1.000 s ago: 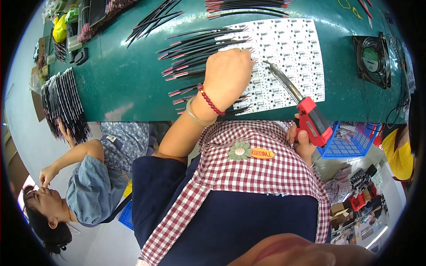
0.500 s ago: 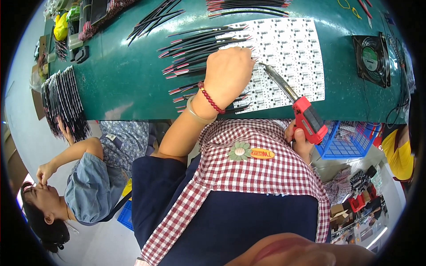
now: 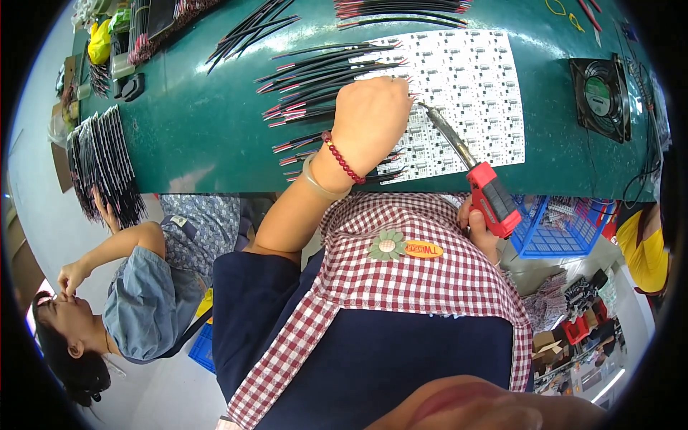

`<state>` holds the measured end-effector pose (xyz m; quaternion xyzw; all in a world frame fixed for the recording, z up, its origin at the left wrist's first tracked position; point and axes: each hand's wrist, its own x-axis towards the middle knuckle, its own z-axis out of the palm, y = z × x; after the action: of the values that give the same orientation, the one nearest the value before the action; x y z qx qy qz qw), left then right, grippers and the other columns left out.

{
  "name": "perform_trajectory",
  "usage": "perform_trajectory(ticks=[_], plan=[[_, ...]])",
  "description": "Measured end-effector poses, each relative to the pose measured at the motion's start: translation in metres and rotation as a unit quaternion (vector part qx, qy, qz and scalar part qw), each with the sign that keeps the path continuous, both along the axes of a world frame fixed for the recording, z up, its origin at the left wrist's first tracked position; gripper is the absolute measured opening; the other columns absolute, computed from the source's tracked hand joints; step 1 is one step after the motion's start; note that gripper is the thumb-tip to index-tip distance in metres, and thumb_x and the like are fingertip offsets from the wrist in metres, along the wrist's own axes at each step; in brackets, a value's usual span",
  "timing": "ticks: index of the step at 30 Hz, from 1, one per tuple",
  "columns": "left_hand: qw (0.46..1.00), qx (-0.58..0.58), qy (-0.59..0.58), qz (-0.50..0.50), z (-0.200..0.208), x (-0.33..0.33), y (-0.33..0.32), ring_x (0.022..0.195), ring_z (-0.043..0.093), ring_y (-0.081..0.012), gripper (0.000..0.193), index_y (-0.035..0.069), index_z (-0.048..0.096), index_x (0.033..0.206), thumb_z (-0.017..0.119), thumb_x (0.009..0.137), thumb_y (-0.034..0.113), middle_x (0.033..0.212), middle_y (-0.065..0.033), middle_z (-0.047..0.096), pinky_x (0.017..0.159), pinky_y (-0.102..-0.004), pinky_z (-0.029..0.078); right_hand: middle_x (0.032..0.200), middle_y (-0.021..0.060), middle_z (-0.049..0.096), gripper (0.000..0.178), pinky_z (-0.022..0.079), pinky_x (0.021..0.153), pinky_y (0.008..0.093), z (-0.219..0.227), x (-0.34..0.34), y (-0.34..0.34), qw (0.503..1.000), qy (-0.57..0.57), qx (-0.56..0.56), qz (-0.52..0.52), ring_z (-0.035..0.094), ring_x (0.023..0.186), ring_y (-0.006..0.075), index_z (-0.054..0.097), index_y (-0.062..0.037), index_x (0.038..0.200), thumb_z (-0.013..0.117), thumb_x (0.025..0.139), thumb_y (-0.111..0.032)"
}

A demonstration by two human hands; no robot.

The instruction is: The person inserts wires from bundles of wires into a circuit board panel by hand.

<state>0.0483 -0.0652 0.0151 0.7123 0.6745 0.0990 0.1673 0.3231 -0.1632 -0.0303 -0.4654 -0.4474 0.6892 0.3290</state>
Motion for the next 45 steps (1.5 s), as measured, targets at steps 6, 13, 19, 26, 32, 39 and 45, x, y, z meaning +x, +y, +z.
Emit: perform_trajectory(ticks=[6,13,19,26,32,39,45], plan=[[1.000,-0.007,0.013,-0.008,0.001,-0.001,0.001,0.071,0.064,-0.0303,0.018,0.004,0.064,0.077,0.061,0.082,0.021,0.075,-0.0126,0.065,0.063,-0.0411,0.051,0.073,0.0064,0.059,0.027,0.044,0.058,0.0288,-0.010,0.012,-0.004,0.984,-0.131,0.113,0.042,0.058,0.064,0.0178,0.062,-0.0004,0.082,0.067,0.086,-0.026],[1.000,-0.001,0.017,-0.016,-0.002,-0.001,0.001,0.072,0.064,-0.0298,0.017,0.004,0.064,0.078,0.062,0.081,0.021,0.075,-0.0125,0.066,0.064,-0.0404,0.051,0.075,0.0111,0.059,0.017,0.046,0.058,0.0313,-0.014,0.003,-0.003,0.974,-0.184,0.129,0.001,0.059,0.064,0.0231,0.064,-0.0001,0.082,0.068,0.080,-0.017],[0.999,-0.019,0.029,-0.013,0.002,-0.001,0.003,0.071,0.065,-0.0302,0.018,0.004,0.065,0.077,0.062,0.081,0.022,0.074,-0.0134,0.065,0.063,-0.0411,0.052,0.073,0.0089,0.059,0.027,0.043,0.056,0.0304,-0.027,0.009,-0.009,0.976,-0.187,0.113,0.007,0.057,0.060,0.0205,0.063,-0.0002,0.081,0.069,0.082,-0.027],[0.999,-0.017,0.026,-0.019,0.001,-0.002,0.004,0.070,0.065,-0.0306,0.020,0.004,0.064,0.075,0.062,0.082,0.023,0.072,-0.0137,0.065,0.063,-0.0413,0.052,0.068,0.0057,0.057,0.036,0.043,0.056,0.0288,-0.017,0.011,-0.009,0.993,-0.084,0.088,-0.007,0.053,0.059,0.0161,0.062,0.0003,0.079,0.069,0.083,-0.035],[0.999,-0.017,0.033,-0.018,-0.001,-0.002,0.004,0.068,0.064,-0.0307,0.021,0.004,0.064,0.074,0.062,0.082,0.023,0.070,-0.0140,0.065,0.061,-0.0412,0.051,0.072,0.0067,0.058,0.034,0.043,0.057,0.0293,-0.015,0.008,-0.004,0.988,-0.112,0.099,0.036,0.055,0.062,0.0164,0.062,0.0008,0.081,0.069,0.083,-0.033],[0.999,-0.003,0.034,-0.027,0.000,-0.003,0.004,0.068,0.064,-0.0308,0.021,0.004,0.064,0.074,0.062,0.082,0.023,0.069,-0.0142,0.064,0.061,-0.0411,0.051,0.076,0.0082,0.059,0.028,0.044,0.058,0.0294,-0.022,0.007,-0.008,0.983,-0.154,0.097,0.016,0.057,0.065,0.0184,0.063,0.0000,0.084,0.067,0.085,-0.028],[0.999,-0.007,0.041,-0.033,-0.001,-0.004,0.005,0.068,0.064,-0.0307,0.020,0.004,0.065,0.074,0.063,0.081,0.023,0.069,-0.0143,0.064,0.061,-0.0408,0.051,0.076,0.0080,0.059,0.031,0.044,0.058,0.0289,-0.020,0.007,-0.004,0.987,-0.123,0.098,0.031,0.057,0.064,0.0177,0.063,0.0002,0.084,0.067,0.085,-0.030]])
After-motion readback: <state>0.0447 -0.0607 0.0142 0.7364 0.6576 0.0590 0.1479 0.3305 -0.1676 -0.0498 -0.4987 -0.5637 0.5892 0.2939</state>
